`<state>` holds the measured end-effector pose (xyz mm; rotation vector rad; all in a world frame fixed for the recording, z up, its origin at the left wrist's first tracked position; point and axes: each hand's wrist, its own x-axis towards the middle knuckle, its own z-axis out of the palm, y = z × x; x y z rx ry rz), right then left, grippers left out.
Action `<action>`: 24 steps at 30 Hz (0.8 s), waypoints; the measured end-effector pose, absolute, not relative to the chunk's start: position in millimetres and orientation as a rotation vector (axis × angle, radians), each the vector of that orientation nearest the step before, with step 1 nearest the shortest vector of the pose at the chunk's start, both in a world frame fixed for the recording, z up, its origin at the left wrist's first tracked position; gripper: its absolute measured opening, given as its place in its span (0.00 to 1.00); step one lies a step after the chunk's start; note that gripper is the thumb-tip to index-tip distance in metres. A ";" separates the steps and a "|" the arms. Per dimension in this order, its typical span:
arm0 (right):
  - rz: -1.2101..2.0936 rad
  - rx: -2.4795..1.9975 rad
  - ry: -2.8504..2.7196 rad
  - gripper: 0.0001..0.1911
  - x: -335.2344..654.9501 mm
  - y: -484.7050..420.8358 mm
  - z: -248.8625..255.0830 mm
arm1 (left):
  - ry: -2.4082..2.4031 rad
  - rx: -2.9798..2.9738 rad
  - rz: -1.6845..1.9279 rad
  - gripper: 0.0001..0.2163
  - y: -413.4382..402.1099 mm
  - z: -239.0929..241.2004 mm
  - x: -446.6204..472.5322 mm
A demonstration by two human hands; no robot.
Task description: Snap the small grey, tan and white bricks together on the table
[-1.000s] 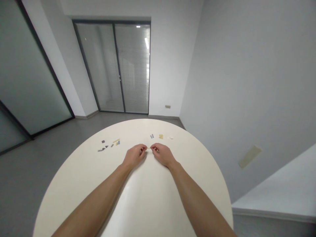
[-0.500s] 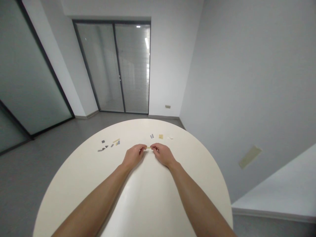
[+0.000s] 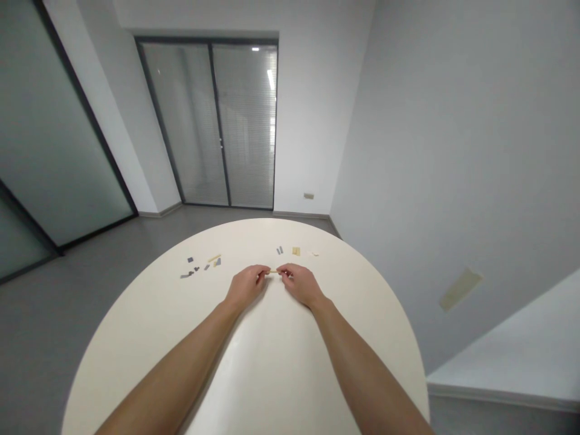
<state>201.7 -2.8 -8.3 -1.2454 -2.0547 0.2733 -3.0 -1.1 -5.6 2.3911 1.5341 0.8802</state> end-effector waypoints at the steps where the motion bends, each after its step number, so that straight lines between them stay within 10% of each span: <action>1: 0.274 -1.243 -2.058 0.13 201.6 -3.0 -8.1 | 1.541 2.388 0.878 0.14 -1.1 -5.4 -2.8; 24: 0.269 -1.267 -2.057 0.14 200.5 -3.5 -6.9 | 1.549 2.390 0.852 0.12 -2.4 -4.1 -4.0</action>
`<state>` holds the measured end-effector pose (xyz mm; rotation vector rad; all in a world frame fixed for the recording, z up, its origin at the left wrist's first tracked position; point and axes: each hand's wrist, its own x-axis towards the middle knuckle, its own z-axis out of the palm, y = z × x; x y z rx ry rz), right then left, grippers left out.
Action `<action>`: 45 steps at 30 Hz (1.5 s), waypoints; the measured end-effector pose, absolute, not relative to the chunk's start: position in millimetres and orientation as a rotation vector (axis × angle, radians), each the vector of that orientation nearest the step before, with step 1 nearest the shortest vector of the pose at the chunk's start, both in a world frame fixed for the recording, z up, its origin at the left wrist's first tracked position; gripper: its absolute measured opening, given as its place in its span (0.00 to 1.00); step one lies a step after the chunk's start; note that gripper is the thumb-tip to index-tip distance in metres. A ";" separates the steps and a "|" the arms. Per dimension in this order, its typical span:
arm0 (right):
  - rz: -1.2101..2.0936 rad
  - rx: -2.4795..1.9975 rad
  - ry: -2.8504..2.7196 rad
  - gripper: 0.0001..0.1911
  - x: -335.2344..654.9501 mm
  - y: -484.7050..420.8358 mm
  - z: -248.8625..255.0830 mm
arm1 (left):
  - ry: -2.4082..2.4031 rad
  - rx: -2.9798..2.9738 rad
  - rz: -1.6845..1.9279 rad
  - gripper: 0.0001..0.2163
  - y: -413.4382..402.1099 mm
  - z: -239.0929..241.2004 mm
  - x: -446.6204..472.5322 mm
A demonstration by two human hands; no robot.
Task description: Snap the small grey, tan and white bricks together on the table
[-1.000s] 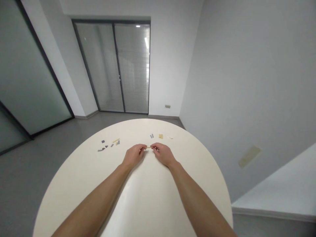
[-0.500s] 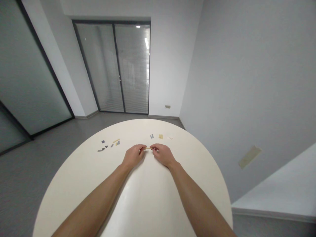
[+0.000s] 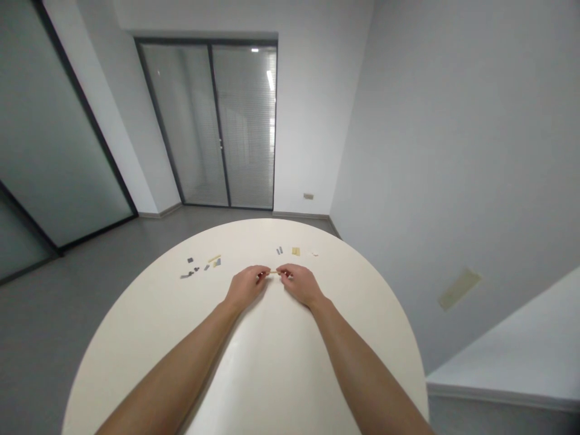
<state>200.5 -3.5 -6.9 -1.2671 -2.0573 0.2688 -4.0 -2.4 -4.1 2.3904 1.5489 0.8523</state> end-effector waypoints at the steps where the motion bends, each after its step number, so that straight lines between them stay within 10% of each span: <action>1: 0.270 -1.267 -2.056 0.14 200.5 -3.4 -7.0 | 1.548 2.393 0.848 0.12 -2.7 -3.8 -4.0; 45: 0.242 -1.341 -2.045 0.09 198.3 -6.2 -3.7 | 1.463 2.435 0.816 0.11 -6.6 -1.1 -1.7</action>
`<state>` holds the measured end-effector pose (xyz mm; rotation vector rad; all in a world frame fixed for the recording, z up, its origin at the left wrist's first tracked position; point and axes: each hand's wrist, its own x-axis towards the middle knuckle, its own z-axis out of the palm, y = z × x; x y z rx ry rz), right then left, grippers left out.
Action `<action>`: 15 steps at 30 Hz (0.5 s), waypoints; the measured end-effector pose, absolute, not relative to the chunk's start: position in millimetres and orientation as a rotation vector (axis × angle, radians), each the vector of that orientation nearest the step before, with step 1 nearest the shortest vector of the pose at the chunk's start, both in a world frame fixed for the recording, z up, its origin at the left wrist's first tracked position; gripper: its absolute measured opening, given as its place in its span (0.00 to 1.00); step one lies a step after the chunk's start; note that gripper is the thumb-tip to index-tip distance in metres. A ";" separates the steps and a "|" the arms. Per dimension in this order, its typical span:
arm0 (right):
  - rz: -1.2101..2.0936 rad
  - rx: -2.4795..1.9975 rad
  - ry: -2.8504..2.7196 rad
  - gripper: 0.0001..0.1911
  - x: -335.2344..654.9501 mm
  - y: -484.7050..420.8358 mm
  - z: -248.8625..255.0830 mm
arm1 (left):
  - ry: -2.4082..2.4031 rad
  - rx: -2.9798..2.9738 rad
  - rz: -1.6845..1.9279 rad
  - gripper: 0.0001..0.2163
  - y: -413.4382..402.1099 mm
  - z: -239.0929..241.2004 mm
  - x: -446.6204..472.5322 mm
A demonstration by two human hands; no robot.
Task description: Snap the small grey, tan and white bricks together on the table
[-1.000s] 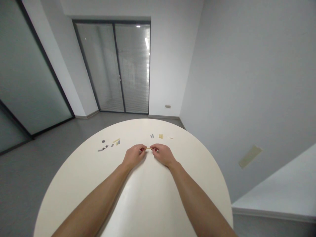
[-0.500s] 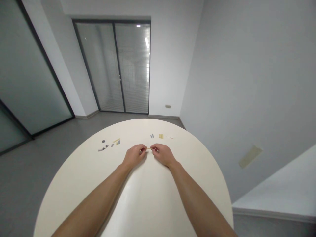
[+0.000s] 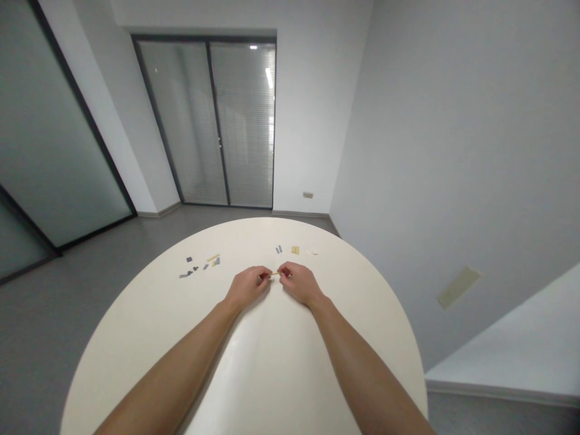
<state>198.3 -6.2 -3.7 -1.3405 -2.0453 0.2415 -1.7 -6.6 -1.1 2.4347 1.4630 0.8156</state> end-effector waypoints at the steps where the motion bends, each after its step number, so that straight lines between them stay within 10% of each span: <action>1: 0.238 -1.344 -2.045 0.09 198.3 -6.2 -3.7 | 1.461 2.438 0.817 0.11 -6.6 -1.2 -1.8; 15: 0.291 -1.255 -2.048 0.11 198.8 -5.9 -3.9 | 1.419 2.463 0.854 0.10 -5.8 -0.5 -3.3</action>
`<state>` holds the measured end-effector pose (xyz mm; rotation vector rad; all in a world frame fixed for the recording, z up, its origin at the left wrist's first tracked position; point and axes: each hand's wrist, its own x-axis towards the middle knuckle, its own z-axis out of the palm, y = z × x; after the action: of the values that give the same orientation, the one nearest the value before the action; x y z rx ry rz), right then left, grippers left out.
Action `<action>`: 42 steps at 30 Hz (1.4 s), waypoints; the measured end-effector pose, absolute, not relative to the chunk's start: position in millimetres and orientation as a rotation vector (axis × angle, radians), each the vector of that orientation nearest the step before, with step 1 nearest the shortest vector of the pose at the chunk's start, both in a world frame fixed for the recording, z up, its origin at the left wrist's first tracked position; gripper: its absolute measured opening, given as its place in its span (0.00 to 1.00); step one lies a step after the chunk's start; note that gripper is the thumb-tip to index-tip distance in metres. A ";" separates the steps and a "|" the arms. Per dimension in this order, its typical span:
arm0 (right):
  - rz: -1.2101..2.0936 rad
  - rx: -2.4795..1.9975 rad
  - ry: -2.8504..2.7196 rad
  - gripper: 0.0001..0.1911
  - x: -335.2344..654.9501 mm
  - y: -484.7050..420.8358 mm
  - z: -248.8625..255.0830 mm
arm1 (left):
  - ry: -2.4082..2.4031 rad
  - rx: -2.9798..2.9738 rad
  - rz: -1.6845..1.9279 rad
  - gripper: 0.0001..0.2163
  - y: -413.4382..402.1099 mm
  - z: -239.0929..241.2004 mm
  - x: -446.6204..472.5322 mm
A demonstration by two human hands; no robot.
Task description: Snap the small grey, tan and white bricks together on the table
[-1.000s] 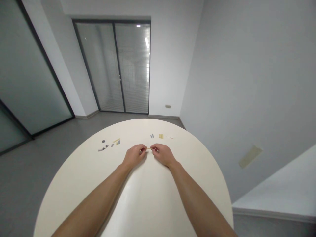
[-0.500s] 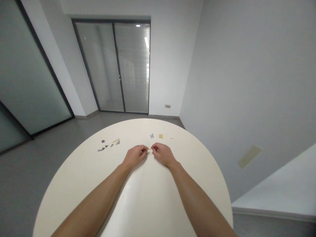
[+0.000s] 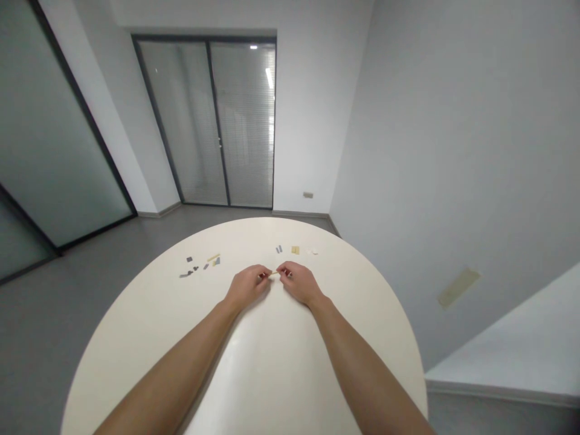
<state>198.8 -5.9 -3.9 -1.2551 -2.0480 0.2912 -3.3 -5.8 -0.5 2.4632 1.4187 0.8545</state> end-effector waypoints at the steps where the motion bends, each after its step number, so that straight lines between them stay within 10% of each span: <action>1: 0.292 -1.246 -2.047 0.11 199.0 -5.6 -4.1 | 1.424 2.457 0.858 0.10 -5.6 -0.7 -3.3; 42: 0.274 -1.208 -2.020 0.15 201.7 -0.9 -8.2 | 1.450 2.399 0.909 0.15 4.3 -12.2 -6.2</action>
<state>201.7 -0.9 -8.2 -1.2079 -2.0199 0.2743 -6.2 4.3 -12.2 2.3989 1.4497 0.9089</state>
